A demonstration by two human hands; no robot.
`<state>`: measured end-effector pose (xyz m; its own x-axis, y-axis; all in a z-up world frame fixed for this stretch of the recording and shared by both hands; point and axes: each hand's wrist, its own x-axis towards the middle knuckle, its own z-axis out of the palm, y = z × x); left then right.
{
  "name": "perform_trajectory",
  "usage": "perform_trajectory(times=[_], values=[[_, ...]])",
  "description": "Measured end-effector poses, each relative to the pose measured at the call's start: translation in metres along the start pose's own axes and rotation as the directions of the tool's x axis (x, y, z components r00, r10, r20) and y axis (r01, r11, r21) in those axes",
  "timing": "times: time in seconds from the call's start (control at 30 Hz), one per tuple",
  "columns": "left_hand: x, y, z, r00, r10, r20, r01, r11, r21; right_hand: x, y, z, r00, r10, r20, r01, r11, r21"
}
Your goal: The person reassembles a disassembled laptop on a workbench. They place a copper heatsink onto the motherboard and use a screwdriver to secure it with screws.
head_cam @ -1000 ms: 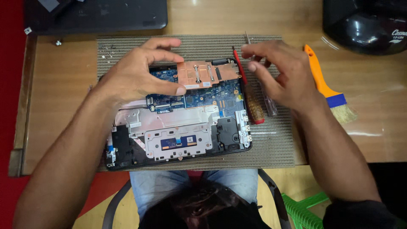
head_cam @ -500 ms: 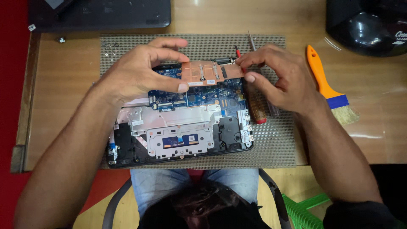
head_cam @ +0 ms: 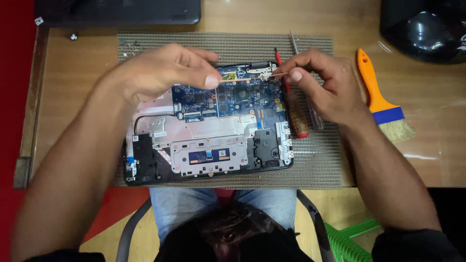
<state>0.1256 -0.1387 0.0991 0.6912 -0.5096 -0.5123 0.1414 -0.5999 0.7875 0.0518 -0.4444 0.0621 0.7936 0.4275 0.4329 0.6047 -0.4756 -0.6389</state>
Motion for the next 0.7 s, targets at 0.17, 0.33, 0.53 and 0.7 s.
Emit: perform_trajectory(times=[0.17,0.33,0.53,0.7], values=[[0.017,-0.008,-0.01,0.995,0.051,0.088,-0.058,0.995,0.076,-0.003,0.006,0.005,0.997,0.066,-0.038,-0.064,0.996,0.057],[0.019,-0.012,-0.011,0.99,0.08,0.115,-0.084,0.996,0.026,-0.002,0.002,0.002,0.998,0.051,-0.04,-0.05,0.998,0.026],[0.02,-0.017,-0.011,0.99,0.1,0.095,-0.094,0.993,-0.065,0.0,-0.001,-0.002,0.999,-0.037,0.007,0.038,0.996,-0.082],[0.016,-0.011,-0.005,0.997,0.067,0.047,-0.069,0.997,0.027,0.001,0.0,-0.003,0.997,-0.071,0.044,0.074,0.995,-0.062]])
